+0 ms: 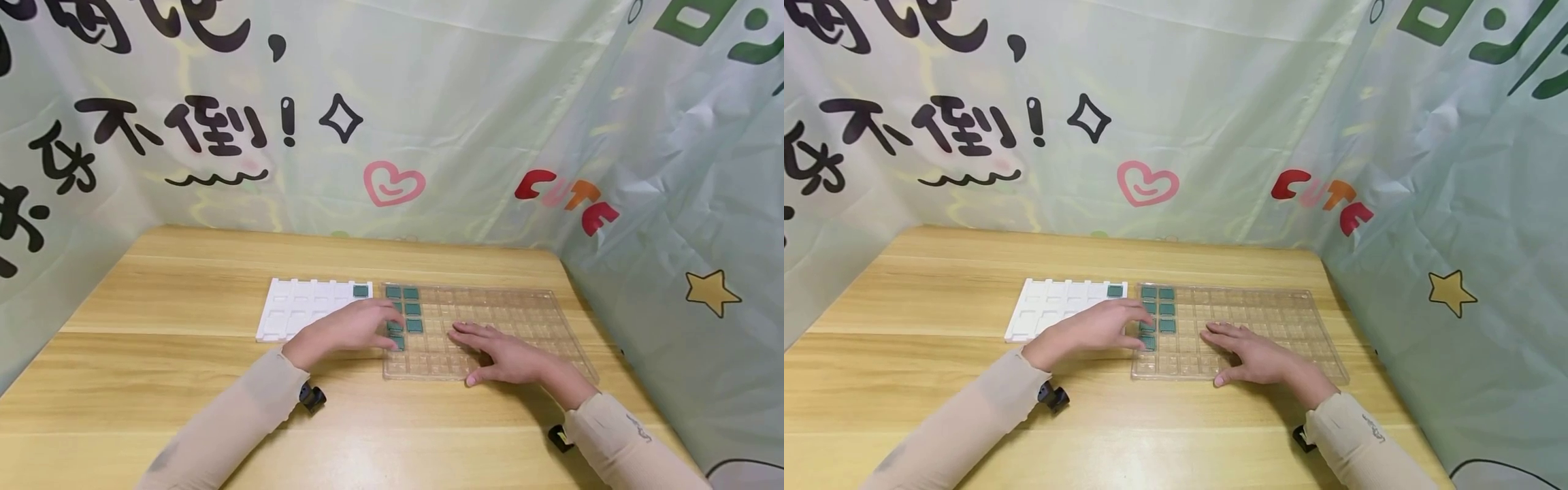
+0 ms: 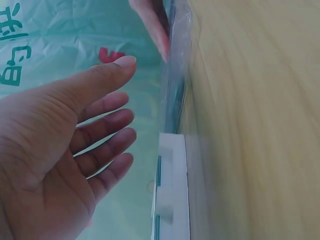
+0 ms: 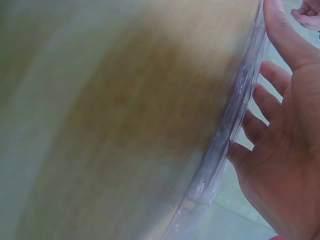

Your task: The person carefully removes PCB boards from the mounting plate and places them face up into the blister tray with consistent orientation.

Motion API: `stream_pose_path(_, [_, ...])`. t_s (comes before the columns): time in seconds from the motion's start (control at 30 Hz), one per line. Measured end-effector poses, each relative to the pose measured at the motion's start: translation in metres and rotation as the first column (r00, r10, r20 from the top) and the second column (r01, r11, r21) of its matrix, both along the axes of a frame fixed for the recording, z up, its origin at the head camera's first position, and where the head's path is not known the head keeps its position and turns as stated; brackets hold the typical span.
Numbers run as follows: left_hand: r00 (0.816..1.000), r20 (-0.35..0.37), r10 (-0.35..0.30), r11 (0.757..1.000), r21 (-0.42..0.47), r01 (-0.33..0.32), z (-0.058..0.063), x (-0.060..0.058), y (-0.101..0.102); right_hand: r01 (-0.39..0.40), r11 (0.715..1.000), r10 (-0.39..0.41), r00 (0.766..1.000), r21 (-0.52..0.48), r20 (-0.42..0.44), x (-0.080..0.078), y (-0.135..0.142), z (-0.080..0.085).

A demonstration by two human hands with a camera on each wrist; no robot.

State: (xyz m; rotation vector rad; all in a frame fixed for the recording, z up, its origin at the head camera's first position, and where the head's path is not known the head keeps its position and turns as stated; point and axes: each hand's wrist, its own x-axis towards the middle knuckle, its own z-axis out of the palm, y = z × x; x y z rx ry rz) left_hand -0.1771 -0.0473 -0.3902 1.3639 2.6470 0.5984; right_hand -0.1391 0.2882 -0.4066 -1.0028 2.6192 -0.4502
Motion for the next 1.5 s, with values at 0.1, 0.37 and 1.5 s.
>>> stream_pose_path(0.1, [1.0, -0.018, 0.001, 1.0, 0.01, 0.0, 0.0, 0.0, -0.005, 0.004, 1.0, -0.004, 1.0, 0.004, 0.002, 0.0, 0.0, 0.001])
stream_pose_path(0.37, [0.999, -0.026, 0.023, 1.0, 0.009, -0.023, -0.001, 0.001, -0.02, 0.004, 1.0, -0.004, 1.0, 0.011, -0.003, 0.0, -0.001, 0.002])
stream_pose_path(1.5, [0.98, 0.025, 0.199, 0.98, -0.02, -0.199, -0.01, -0.004, -0.076, 0.0, 1.0, 0.0, 1.0, 0.003, -0.003, 0.002, -0.002, 0.002])
